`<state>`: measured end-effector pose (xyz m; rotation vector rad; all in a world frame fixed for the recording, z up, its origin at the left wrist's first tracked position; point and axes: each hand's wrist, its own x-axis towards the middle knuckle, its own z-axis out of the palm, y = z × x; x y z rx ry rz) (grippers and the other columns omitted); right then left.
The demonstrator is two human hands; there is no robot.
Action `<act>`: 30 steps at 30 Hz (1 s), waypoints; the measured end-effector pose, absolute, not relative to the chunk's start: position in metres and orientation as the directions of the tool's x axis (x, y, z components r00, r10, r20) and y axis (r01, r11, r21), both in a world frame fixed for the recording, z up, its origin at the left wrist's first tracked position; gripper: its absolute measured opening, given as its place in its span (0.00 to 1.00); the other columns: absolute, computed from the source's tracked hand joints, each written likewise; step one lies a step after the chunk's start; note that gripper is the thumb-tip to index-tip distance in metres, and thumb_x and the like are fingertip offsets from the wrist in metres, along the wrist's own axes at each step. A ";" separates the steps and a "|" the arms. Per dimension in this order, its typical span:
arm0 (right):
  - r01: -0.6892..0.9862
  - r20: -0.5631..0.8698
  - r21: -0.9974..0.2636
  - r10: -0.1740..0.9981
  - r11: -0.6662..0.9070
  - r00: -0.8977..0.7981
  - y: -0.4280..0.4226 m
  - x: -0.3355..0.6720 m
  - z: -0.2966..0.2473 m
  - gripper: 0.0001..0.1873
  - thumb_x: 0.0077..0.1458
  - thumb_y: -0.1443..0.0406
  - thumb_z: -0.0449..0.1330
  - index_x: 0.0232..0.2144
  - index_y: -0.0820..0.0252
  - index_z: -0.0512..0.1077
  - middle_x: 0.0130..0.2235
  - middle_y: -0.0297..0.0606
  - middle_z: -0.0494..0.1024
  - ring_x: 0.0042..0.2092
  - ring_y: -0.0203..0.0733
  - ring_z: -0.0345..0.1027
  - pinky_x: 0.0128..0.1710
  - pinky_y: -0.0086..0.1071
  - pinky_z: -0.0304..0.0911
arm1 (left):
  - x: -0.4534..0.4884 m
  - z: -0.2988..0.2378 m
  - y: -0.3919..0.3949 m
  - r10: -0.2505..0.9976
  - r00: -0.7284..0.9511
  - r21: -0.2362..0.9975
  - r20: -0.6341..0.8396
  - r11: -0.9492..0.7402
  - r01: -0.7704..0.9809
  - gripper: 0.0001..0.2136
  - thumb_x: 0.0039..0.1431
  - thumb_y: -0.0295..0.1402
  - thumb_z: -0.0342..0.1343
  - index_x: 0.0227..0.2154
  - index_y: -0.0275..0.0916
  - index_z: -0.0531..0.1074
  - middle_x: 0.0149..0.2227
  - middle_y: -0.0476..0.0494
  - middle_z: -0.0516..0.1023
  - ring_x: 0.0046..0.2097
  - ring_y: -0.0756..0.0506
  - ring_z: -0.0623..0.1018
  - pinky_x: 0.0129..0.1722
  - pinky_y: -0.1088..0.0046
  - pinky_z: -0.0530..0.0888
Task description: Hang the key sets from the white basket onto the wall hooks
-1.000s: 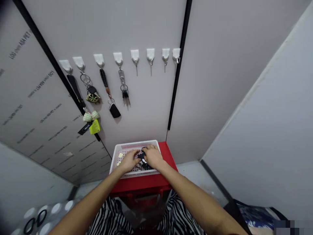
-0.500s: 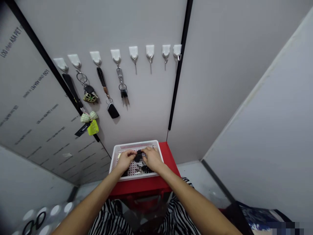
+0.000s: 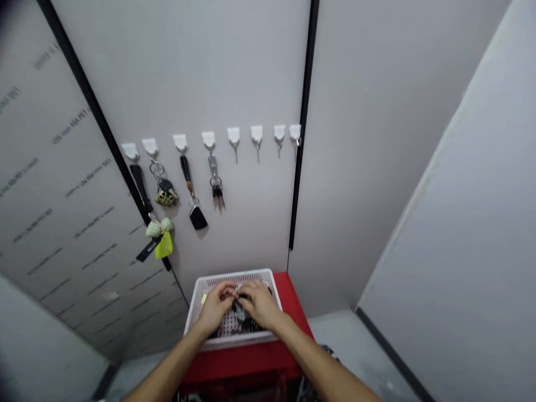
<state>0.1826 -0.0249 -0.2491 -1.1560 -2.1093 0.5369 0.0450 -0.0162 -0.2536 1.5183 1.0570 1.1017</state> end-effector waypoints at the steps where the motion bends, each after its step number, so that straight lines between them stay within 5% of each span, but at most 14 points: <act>1: 0.550 0.357 -0.666 0.863 0.504 -0.358 -0.025 0.183 -0.248 0.09 0.43 0.64 0.49 0.27 0.60 0.67 0.32 0.36 0.69 0.37 0.37 0.57 0.38 0.31 0.51 | 0.046 -0.250 -0.017 0.964 0.217 0.980 0.156 -0.179 0.089 0.11 0.37 0.22 0.45 0.28 0.35 0.62 0.22 0.51 0.68 0.27 0.53 0.67 0.30 0.78 0.63; 7: 0.258 0.245 -0.924 0.955 0.283 -0.168 -0.012 0.183 -0.221 0.12 0.43 0.61 0.47 0.18 0.64 0.63 0.18 0.31 0.62 0.23 0.30 0.55 0.23 0.24 0.51 | 0.061 -0.212 -0.004 0.977 0.101 0.981 0.186 -0.190 0.029 0.11 0.37 0.26 0.48 0.29 0.34 0.61 0.22 0.49 0.68 0.27 0.52 0.67 0.30 0.76 0.64; 11: 0.157 0.251 -0.953 0.965 0.259 -0.071 0.003 0.185 -0.170 0.10 0.39 0.62 0.49 0.16 0.64 0.60 0.15 0.28 0.58 0.20 0.28 0.50 0.21 0.23 0.49 | 0.070 -0.171 0.010 0.952 0.028 0.946 0.306 -0.308 0.105 0.08 0.38 0.28 0.48 0.26 0.33 0.63 0.26 0.45 0.68 0.30 0.51 0.67 0.33 0.75 0.64; 16: 0.133 0.416 -0.904 0.907 0.406 0.058 0.024 0.188 -0.090 0.09 0.36 0.63 0.50 0.16 0.65 0.61 0.17 0.29 0.60 0.21 0.27 0.51 0.22 0.23 0.49 | 0.076 -0.105 0.014 0.865 0.016 0.825 0.501 -0.483 0.294 0.10 0.41 0.29 0.48 0.30 0.34 0.64 0.32 0.44 0.68 0.33 0.50 0.67 0.35 0.73 0.64; 24: 0.266 0.632 -0.774 0.730 0.575 0.261 0.060 0.182 0.003 0.11 0.35 0.61 0.50 0.18 0.64 0.65 0.18 0.30 0.64 0.22 0.29 0.55 0.22 0.23 0.52 | 0.084 -0.008 0.028 0.700 0.036 0.552 0.713 -0.592 0.587 0.15 0.41 0.26 0.47 0.36 0.34 0.63 0.36 0.42 0.66 0.36 0.50 0.67 0.38 0.72 0.62; 30: 0.501 0.623 -0.758 0.691 0.417 0.366 0.079 0.177 0.021 0.11 0.36 0.62 0.49 0.18 0.64 0.67 0.20 0.34 0.68 0.24 0.33 0.59 0.24 0.25 0.54 | 0.084 0.011 0.042 0.719 0.055 0.490 0.693 -0.525 0.696 0.16 0.41 0.25 0.46 0.38 0.34 0.62 0.38 0.40 0.65 0.37 0.48 0.67 0.39 0.70 0.62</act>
